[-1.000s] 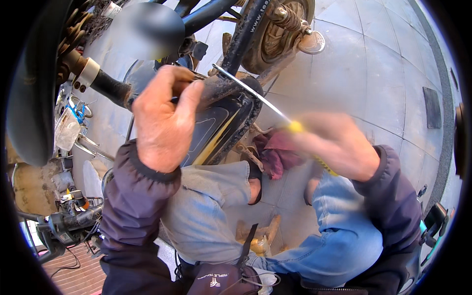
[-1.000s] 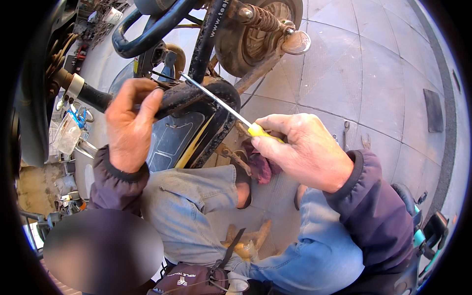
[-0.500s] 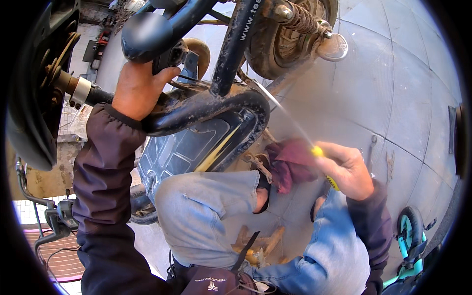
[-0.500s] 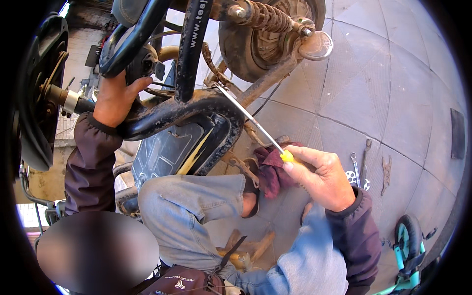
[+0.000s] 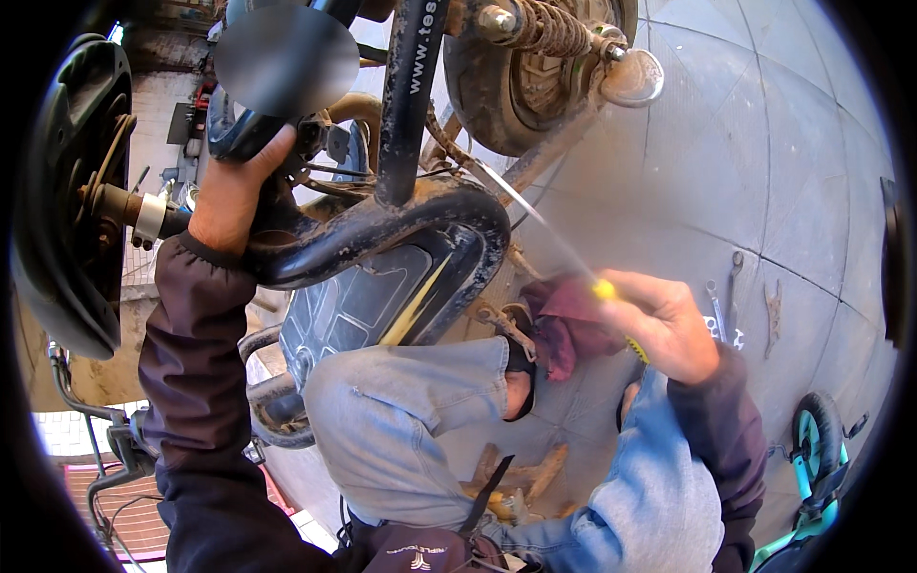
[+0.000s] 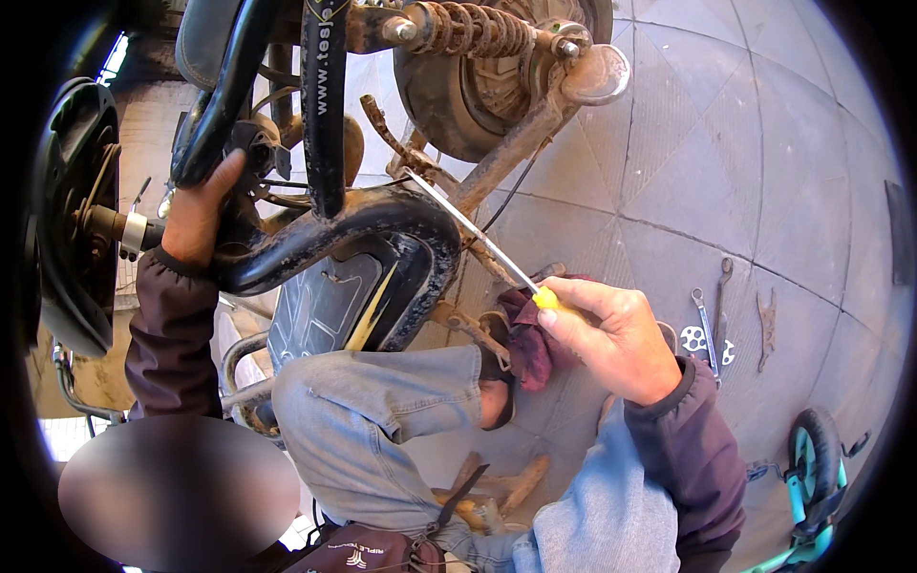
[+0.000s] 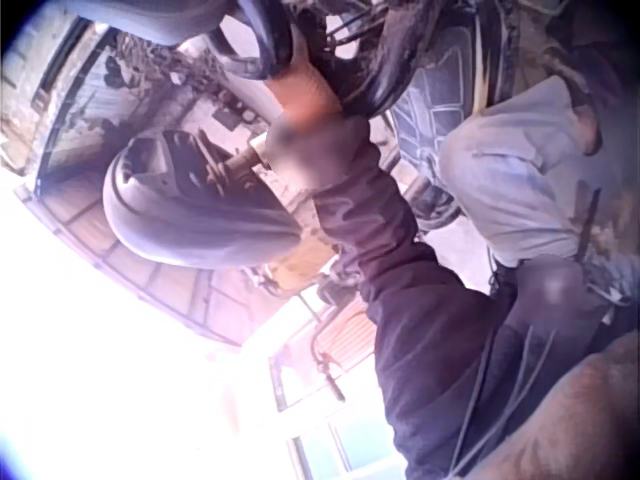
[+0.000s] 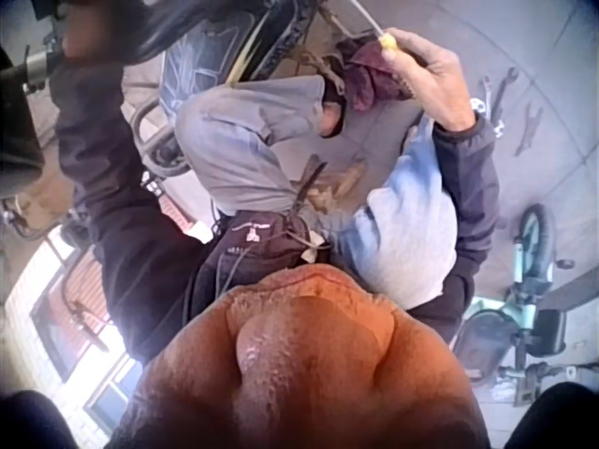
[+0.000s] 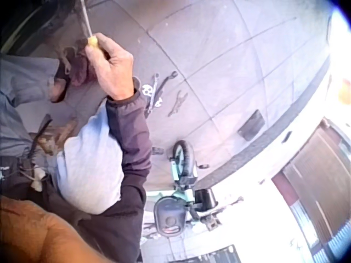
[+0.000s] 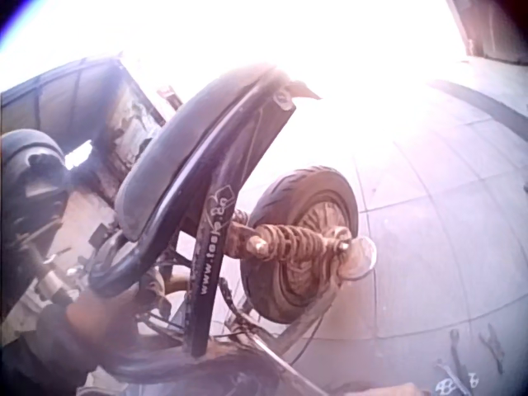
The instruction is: The person sits on the floor and uses a yellow screwdriver to remove a metal part from the scooter's handlebar area. After removing the part, the person wipes it thoroughly with a maroon cloth.
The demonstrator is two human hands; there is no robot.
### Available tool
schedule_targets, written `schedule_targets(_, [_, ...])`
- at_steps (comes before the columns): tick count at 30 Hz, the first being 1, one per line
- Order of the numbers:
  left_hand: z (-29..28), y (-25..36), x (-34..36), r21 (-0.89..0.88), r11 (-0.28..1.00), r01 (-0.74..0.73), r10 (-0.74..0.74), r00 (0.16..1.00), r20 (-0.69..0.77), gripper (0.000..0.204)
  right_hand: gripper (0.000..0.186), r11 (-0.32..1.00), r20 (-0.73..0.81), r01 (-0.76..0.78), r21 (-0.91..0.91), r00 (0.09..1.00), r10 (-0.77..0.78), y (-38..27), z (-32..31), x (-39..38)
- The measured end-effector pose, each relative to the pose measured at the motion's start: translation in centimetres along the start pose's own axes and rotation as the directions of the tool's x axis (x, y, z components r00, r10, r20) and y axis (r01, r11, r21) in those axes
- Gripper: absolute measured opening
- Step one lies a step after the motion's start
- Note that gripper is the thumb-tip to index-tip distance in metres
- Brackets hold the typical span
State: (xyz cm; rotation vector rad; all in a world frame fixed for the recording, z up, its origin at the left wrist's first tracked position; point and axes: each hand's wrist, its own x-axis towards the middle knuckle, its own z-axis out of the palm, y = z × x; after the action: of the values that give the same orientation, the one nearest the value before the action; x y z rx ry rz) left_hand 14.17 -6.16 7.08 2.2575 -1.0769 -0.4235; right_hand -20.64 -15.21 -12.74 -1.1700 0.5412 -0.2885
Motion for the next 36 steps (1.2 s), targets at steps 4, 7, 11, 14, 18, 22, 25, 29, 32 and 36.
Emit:
schedule_targets(4, [0.8, -0.1, 0.6, -0.283, 0.958, -0.038, 0.031, 0.999, -0.031, 0.039, 0.029, 1.0, 0.001, 0.003, -0.016, 1.0, -0.003, 0.2, 0.0, 0.1])
schedule_targets(7, [1.1, 0.4, 0.4, -0.325, 0.946, -0.004, 0.002, 1.0, -0.007, 0.038, 0.029, 1.0, 0.0, -0.005, -0.027, 1.0, 0.005, 0.4, 0.1, 0.2])
schedule_targets(11, [1.1, -0.4, 0.6, -0.274, 0.962, -0.005, -0.006, 0.999, -0.037, 0.04, 0.028, 0.999, 0.002, -0.005, -0.033, 1.0, 0.005, 0.4, 0.0, 0.5])
schedule_targets(14, [0.1, -0.7, 0.7, -0.182, 0.983, 0.013, -0.015, 1.0, -0.013, 0.041, 0.028, 0.998, -0.013, -0.035, 0.043, 0.999, 0.036, 0.1, 0.1, 0.6])
schedule_targets(18, [1.0, -0.1, 0.4, -0.184, 0.983, -0.023, 0.011, 0.998, -0.066, 0.04, 0.027, 0.996, -0.028, 0.066, -0.054, 0.997, -0.067, 0.0, 0.2, 1.0])
schedule_targets(22, [0.2, -0.7, 0.7, -0.112, 0.994, 0.016, -0.024, 0.997, -0.071, 0.042, 0.025, 0.894, -0.052, 0.301, -0.333, 0.94, -0.336, 0.0, 0.0, 2.5])
schedule_targets(25, [-0.3, -1.3, 1.0, -0.058, 0.998, -0.007, 0.006, 1.0, -0.019, 0.045, 0.025, 0.789, -0.078, 0.376, -0.486, 0.88, -0.468, -0.4, 0.2, 4.5])
schedule_targets(29, [0.7, -0.3, 0.4, -0.129, 0.991, 0.031, -0.033, 0.999, -0.013, 0.043, 0.026, 0.697, -0.061, 0.408, -0.59, 0.838, -0.542, -1.3, 0.3, 7.4])
schedule_targets(32, [0.9, 0.0, 0.2, -0.168, 0.986, -0.016, 0.015, 1.0, -0.009, 0.043, 0.027, 0.622, -0.056, 0.429, -0.655, 0.793, -0.607, -2.0, 0.9, 9.6])
schedule_targets(36, [0.2, -0.6, 0.5, -0.113, 0.993, 0.015, -0.012, 1.0, 0.022, 0.045, 0.028, 0.62, -0.059, 0.443, -0.647, 0.782, -0.62, -2.5, 2.0, 12.0])
